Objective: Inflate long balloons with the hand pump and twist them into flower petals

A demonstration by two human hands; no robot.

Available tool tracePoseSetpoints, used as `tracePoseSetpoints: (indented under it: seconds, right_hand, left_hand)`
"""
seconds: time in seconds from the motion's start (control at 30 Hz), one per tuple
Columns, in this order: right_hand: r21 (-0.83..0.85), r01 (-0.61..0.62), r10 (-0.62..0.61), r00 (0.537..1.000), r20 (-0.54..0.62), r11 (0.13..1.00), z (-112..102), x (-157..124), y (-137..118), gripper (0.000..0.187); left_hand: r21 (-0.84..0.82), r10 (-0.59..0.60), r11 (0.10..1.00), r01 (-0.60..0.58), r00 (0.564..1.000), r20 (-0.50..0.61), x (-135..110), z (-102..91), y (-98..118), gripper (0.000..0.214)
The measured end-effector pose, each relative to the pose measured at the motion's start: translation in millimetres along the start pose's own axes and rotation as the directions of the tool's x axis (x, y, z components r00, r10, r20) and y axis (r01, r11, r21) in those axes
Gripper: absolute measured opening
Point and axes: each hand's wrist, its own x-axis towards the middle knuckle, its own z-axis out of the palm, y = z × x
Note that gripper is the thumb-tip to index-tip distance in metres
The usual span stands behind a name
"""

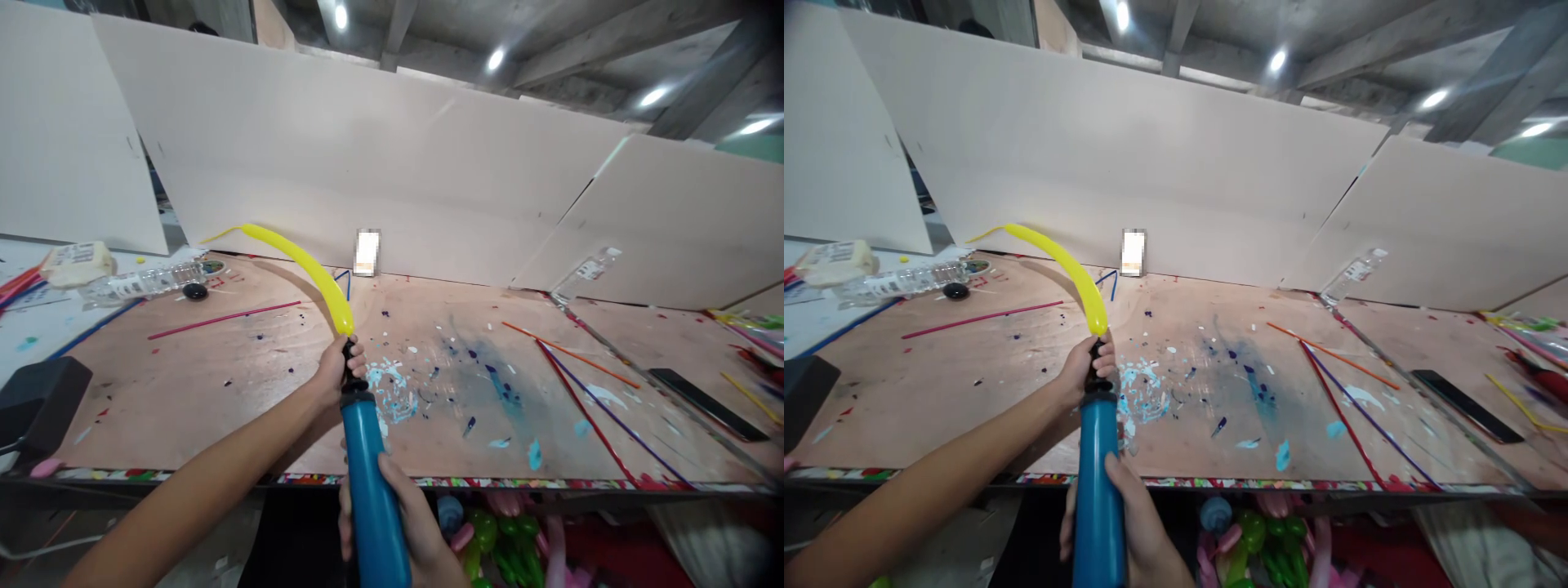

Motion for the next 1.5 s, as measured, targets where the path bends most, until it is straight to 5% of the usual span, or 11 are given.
tracePoseSetpoints:
  seconds: [0.43, 0.57, 0.7, 0.8, 0.87, 0.93, 1.07, 1.17, 1.27, 1.33, 1.5]
  right_hand:
    - [-0.114, -0.145, 0.123, 0.976, -0.18, 0.983, 10.0, 35.9, -28.2, 0.061]
    - [-0.157, -0.195, 0.181, 0.978, -0.102, 0.968, 9.1, 29.3, -21.0, 0.062]
    - [-0.444, -0.129, 0.122, 0.992, -0.044, 0.887, 13.9, -4.8, -33.1, 0.064]
    - [-0.874, 0.099, -0.225, 0.974, -0.012, 0.476, 15.1, -27.2, -80.3, 0.048]
    - [-0.997, 0.069, -0.346, 0.936, 0.058, 0.02, 10.1, -27.5, -119.2, 0.037]
    - [-0.956, -0.065, -0.359, 0.932, 0.044, -0.287, -1.0, -14.8, -149.5, 0.034]
    - [-0.787, -0.287, -0.478, 0.878, 0.012, -0.546, -26.8, 27.1, -166.5, 0.036]
    - [-0.953, -0.063, -0.538, 0.835, 0.112, -0.296, -25.0, 51.0, -157.5, 0.058]
    - [-0.778, 0.444, -0.538, 0.827, 0.166, 0.443, -0.3, 68.0, -151.6, 0.062]
    - [-0.359, 0.506, -0.521, 0.851, 0.062, 0.784, 18.2, 79.7, -152.1, 0.047]
    - [-0.031, 0.402, -0.402, 0.906, -0.133, 0.915, 31.7, 108.6, -148.1, 0.022]
  left_hand:
    - [0.17, -0.013, 0.985, -0.007, 0.993, 0.119, -7.1, 10.3, -15.8, 0.015]
    - [0.315, 0.177, 0.928, -0.196, 0.98, 0.088, 5.0, 27.4, 17.3, 0.01]
    - [0.648, 0.44, 0.649, -0.398, 0.892, 0.107, 18.7, 37.0, 71.9, 0.015]
    - [0.773, 0.434, 0.512, -0.374, 0.889, 0.143, 15.8, 28.0, 95.8, 0.019]
    - [0.85, 0.433, 0.392, -0.352, 0.886, 0.167, 8.5, 18.9, 98.4, 0.025]
    - [0.903, 0.434, 0.271, -0.332, 0.88, 0.193, 0.6, 12.1, 93.7, 0.031]
    - [0.947, 0.392, 0.106, -0.303, 0.888, 0.24, -9.0, 11.1, 75.0, 0.033]
    - [0.956, 0.319, 0.041, -0.289, 0.911, 0.262, -9.5, 16.4, 55.7, 0.033]
    - [0.937, 0.237, -0.163, -0.308, 0.91, 0.34, -8.6, 20.9, 32.8, 0.032]
    - [0.864, 0.182, -0.395, -0.312, 0.896, 0.406, -9.8, 23.1, 18.2, 0.03]
    - [0.584, 0.068, -0.779, -0.227, 0.896, 0.439, -16.9, 24.7, -4.5, 0.034]
